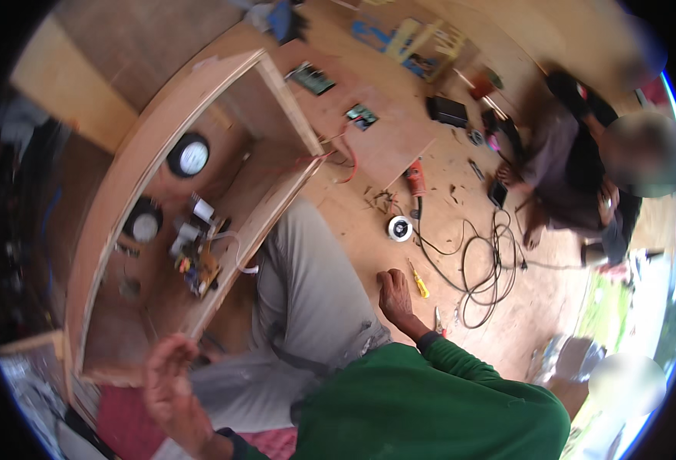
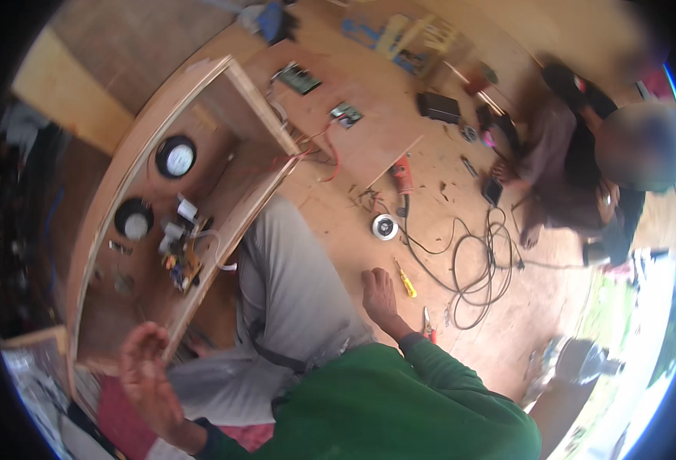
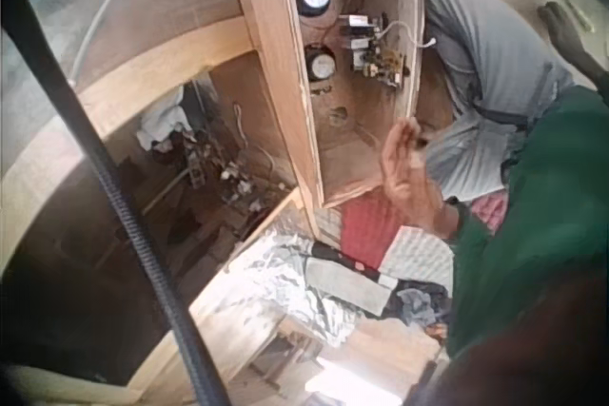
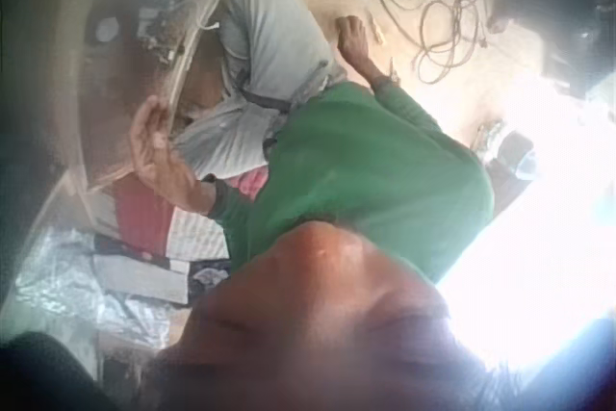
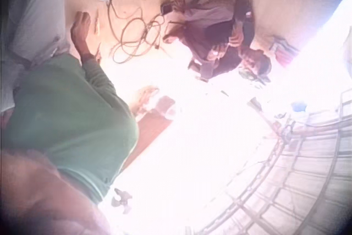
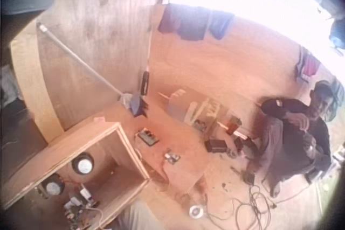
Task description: The person sits on a mattress and works on a wooden box containing electronic components. They connect wires to a circuit board, handle a small black component, and open a cardboard box to retrieve additional parts.
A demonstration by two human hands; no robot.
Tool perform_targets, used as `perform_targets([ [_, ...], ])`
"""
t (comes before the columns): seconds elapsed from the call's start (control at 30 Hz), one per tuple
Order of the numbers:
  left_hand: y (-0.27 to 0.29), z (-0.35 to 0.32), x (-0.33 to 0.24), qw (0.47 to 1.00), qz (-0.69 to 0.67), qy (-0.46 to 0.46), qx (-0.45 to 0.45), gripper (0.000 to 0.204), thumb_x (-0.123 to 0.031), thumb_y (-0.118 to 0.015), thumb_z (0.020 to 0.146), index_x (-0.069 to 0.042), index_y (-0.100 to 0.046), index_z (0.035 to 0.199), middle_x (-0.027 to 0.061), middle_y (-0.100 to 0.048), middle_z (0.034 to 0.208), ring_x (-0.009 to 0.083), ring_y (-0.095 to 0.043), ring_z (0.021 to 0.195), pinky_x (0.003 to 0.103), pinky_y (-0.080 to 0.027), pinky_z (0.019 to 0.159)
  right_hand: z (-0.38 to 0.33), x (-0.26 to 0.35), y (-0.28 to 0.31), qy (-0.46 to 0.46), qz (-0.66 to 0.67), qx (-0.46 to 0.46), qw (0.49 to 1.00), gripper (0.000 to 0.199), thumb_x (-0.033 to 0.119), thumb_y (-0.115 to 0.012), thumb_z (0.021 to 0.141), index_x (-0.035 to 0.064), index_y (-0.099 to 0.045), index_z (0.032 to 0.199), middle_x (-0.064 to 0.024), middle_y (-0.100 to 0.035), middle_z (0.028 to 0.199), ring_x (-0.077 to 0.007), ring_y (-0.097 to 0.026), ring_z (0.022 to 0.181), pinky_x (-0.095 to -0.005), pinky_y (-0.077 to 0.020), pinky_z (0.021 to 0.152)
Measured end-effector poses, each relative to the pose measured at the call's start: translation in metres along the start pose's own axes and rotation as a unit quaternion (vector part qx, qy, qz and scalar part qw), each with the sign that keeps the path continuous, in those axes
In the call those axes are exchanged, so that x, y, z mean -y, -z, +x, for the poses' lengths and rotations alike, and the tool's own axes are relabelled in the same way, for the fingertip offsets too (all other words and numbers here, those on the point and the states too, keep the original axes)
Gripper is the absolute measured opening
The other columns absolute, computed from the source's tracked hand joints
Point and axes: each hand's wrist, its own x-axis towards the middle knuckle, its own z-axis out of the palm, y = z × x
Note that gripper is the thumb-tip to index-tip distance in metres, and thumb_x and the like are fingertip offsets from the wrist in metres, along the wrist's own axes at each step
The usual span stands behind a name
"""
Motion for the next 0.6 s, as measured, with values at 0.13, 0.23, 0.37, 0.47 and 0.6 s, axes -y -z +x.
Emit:
perform_targets([
  [0.13,-0.022,0.014,0.051,0.991,-0.031,0.133,0.008,0.018,-0.010,-0.070,0.100,0.006,-0.071,0.110,0.0163,-0.072,0.119,0.0203,-0.070,0.101,0.035,-0.056,0.097,-0.006,0.000,-0.002,-0.019,-0.007,-0.008,1.000,0.037,0.005,-0.061,0.092,0.0044,-0.058,0.129,-0.0183,-0.054,0.130,-0.0398,-0.053,0.122,-0.0523,-0.0435,0.101],
  [0.23,-0.028,0.016,0.077,0.985,0.017,0.166,0.035,0.016,-0.012,-0.072,0.100,0.004,-0.072,0.101,0.0138,-0.073,0.111,0.0185,-0.069,0.098,0.033,-0.055,0.095,-0.005,-0.001,-0.005,-0.014,-0.028,-0.022,0.999,0.041,0.006,-0.061,0.092,0.0043,-0.058,0.132,-0.0171,-0.054,0.134,-0.0393,-0.053,0.126,-0.0517,-0.0433,0.104],
  [0.37,-0.033,0.025,0.093,0.980,0.068,0.155,0.107,0.018,-0.016,-0.076,0.099,0.002,-0.073,0.095,0.0097,-0.073,0.104,0.0151,-0.067,0.094,0.030,-0.051,0.090,-0.004,-0.001,-0.008,-0.006,-0.034,-0.029,0.999,0.041,0.009,-0.063,0.092,0.0049,-0.059,0.132,-0.0162,-0.054,0.134,-0.0381,-0.053,0.128,-0.0513,-0.0432,0.105],
  [0.47,-0.040,0.032,0.095,0.976,0.106,0.138,0.132,0.019,-0.017,-0.077,0.099,0.000,-0.071,0.094,0.0081,-0.072,0.101,0.0137,-0.065,0.090,0.028,-0.049,0.086,0.000,0.002,-0.004,0.017,-0.041,-0.046,0.998,0.039,0.009,-0.065,0.091,0.0054,-0.060,0.129,-0.0144,-0.057,0.128,-0.0378,-0.055,0.122,-0.0511,-0.0444,0.102],
  [0.6,-0.048,0.035,0.095,0.977,0.114,0.147,0.100,0.022,-0.020,-0.075,0.101,-0.001,-0.067,0.091,0.0077,-0.070,0.099,0.0137,-0.065,0.087,0.029,-0.050,0.085,0.025,-0.002,0.011,0.049,0.008,-0.116,0.992,0.026,0.004,-0.068,0.091,0.0033,-0.061,0.117,-0.0133,-0.060,0.114,-0.0363,-0.059,0.109,-0.0504,-0.0455,0.094],
])
